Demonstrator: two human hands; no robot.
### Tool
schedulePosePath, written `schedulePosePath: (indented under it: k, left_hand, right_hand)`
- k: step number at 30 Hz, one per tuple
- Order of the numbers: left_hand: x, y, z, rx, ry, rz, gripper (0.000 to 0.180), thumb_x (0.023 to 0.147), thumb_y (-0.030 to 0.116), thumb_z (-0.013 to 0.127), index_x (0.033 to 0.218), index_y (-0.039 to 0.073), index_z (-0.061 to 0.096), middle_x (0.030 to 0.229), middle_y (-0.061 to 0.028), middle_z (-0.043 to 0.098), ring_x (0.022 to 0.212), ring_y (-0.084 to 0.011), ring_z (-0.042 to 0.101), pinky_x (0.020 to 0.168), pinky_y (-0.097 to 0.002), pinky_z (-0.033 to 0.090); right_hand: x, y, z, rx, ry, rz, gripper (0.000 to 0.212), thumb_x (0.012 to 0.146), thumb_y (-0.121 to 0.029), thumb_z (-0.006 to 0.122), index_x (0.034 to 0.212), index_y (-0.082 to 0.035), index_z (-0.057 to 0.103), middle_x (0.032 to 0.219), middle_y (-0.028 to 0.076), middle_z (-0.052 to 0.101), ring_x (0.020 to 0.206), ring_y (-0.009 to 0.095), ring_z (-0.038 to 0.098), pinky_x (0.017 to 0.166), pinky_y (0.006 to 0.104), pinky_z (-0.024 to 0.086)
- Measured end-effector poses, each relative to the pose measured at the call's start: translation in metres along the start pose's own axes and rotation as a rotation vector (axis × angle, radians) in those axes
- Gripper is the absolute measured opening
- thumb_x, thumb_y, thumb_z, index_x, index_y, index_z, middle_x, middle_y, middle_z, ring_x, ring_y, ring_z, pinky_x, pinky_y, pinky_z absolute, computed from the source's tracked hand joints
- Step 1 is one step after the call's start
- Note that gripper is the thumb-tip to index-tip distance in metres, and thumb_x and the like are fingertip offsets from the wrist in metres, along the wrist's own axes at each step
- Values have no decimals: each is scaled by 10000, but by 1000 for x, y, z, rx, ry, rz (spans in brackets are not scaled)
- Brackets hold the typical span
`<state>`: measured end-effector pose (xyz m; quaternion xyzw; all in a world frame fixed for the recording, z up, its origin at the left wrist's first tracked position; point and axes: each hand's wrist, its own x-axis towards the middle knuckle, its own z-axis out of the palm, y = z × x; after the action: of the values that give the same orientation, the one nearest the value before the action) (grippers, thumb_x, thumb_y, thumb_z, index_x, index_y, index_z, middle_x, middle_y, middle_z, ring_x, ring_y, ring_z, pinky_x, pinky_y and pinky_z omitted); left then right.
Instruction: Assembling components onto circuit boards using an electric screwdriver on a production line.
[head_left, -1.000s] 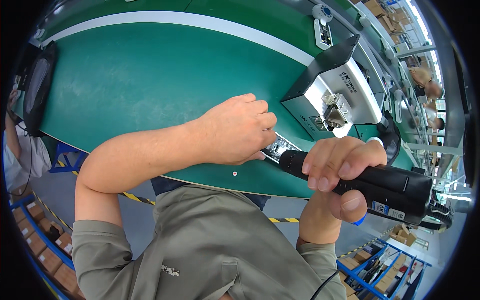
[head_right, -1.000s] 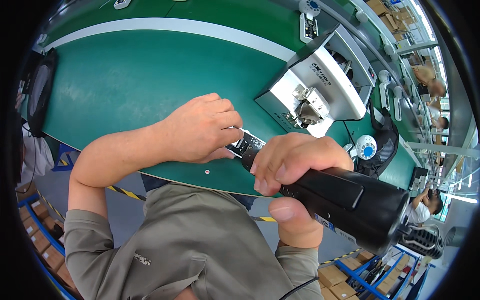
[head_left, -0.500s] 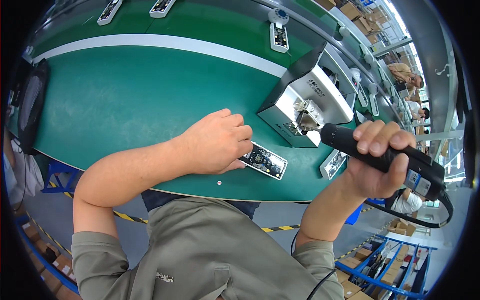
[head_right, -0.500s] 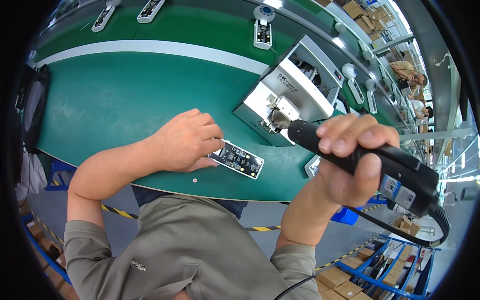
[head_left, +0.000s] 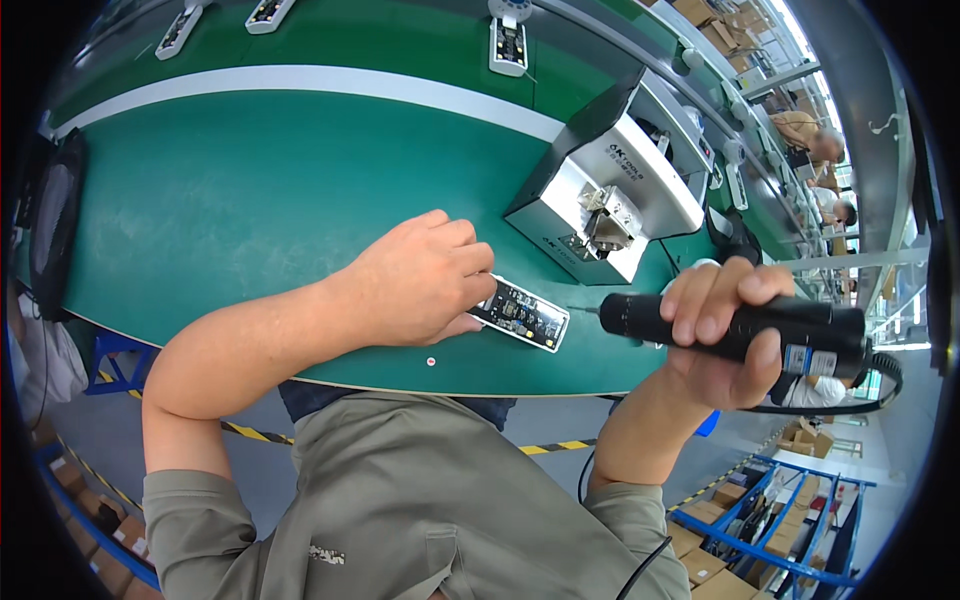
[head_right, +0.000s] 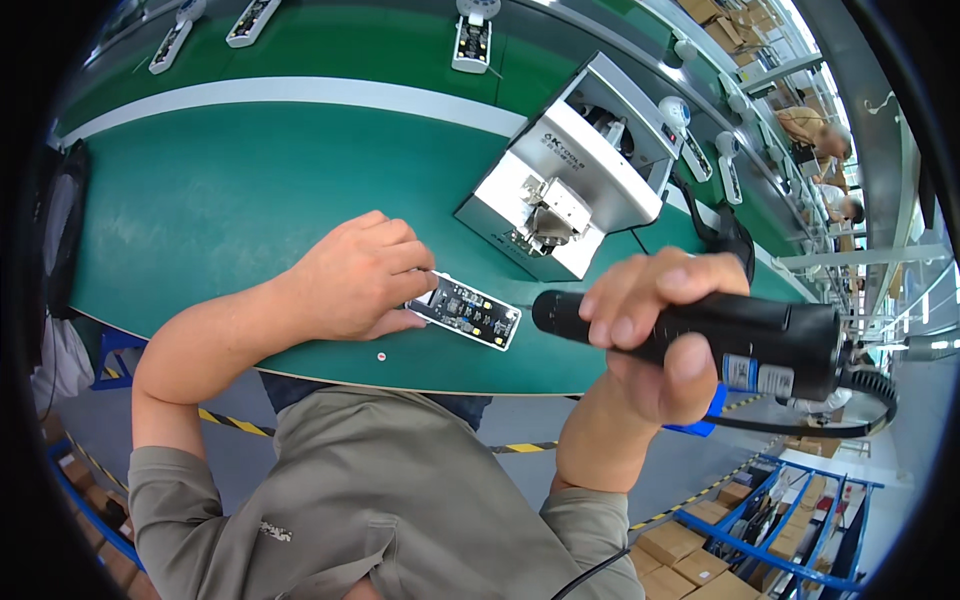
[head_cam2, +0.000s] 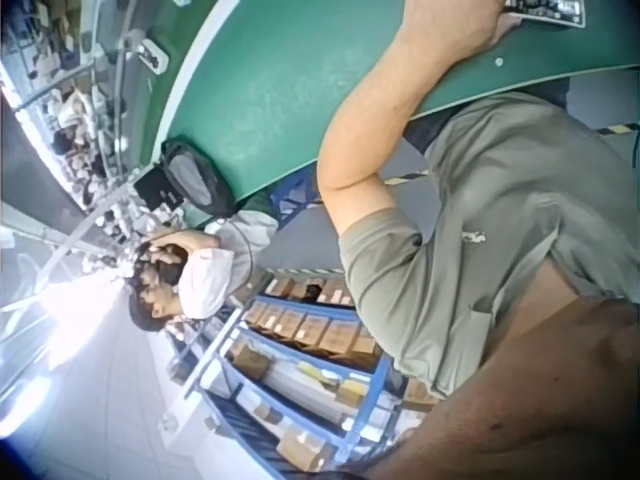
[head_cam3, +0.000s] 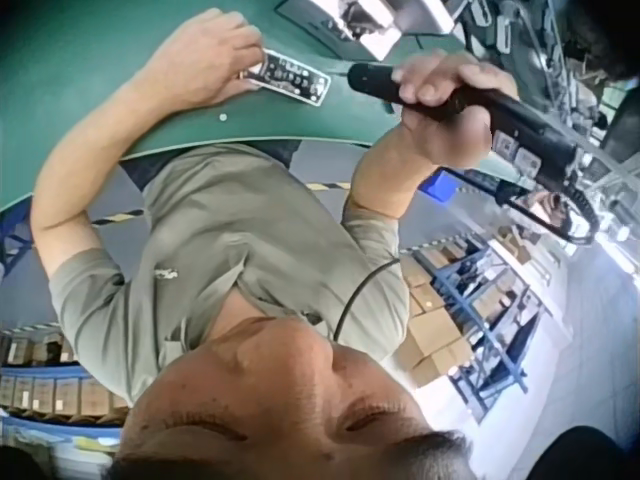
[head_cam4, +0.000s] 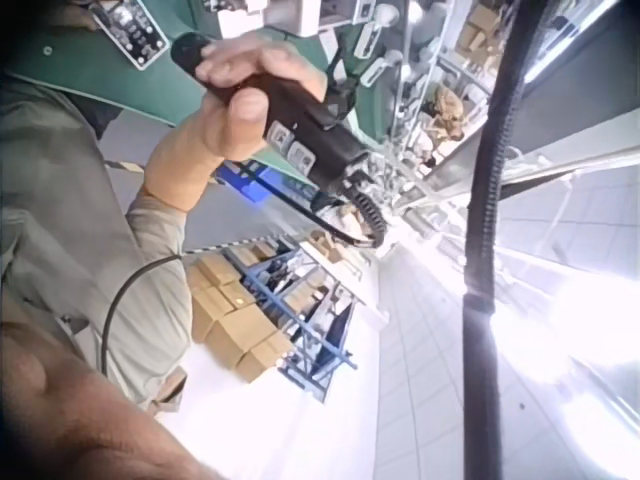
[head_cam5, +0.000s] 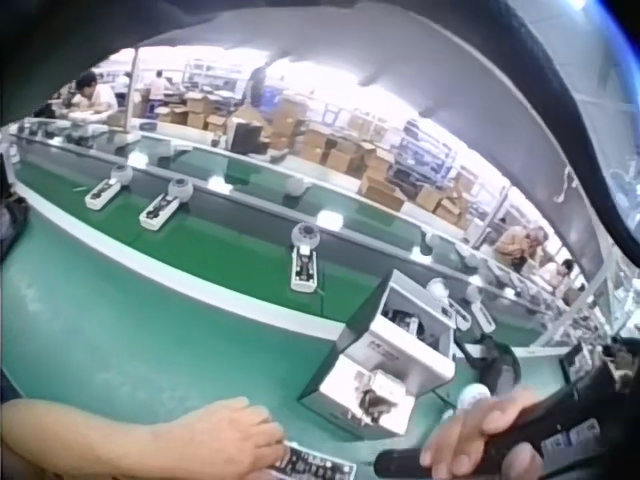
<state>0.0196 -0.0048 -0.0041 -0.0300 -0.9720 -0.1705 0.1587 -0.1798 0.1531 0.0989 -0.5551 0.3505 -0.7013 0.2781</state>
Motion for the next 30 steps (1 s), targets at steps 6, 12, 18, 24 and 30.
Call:
schedulePosePath:
  k: [6, 12, 18, 24, 30]
  left_hand:
    - [2, -1, 1, 20, 61, 15, 232, 735, 276, 731, 871, 106, 650, 930, -26, 562, 857, -198, 490, 791, -320, 401]
    - [2, 0, -1, -10, 25, -4, 276, 700, 230, 749, 917, 94, 645, 991, -20, 588, 888, -197, 508, 798, -324, 408]
    - [3, 1, -1, -18, 7, -12, 279, 701, 233, 748, 921, 96, 644, 991, -22, 589, 884, -199, 508, 794, -322, 410]
    - [5, 1, -5, -20, -7, -15, 283, 703, 233, 747, 927, 96, 641, 990, -23, 589, 881, -200, 511, 793, -322, 411]
    - [3, 1, -7, 38, 20, -10, 301, 710, 245, 736, 951, 99, 630, 986, -23, 582, 891, -199, 516, 811, -328, 412]
  right_hand:
    - [-35, -6, 0, -7, 28, -5, 332, 851, -242, 612, 1080, -26, 507, 709, 70, 598, 585, 175, 591, 601, 301, 508]
    - [-45, -1, 1, 8, 38, -7, 333, 832, -234, 629, 1070, -35, 510, 711, 73, 604, 605, 185, 614, 619, 306, 519]
    - [-48, 2, -1, 46, 49, 53, 318, 804, -207, 657, 1036, -37, 523, 710, 77, 607, 607, 192, 621, 635, 315, 528]
    - [-46, 5, -4, 50, -53, 54, 295, 782, -180, 677, 997, -34, 537, 705, 78, 608, 600, 196, 620, 637, 324, 533]
    - [-49, 1, 4, 73, -3, 68, 290, 792, -191, 686, 986, -36, 536, 701, 79, 609, 601, 193, 615, 634, 322, 531]
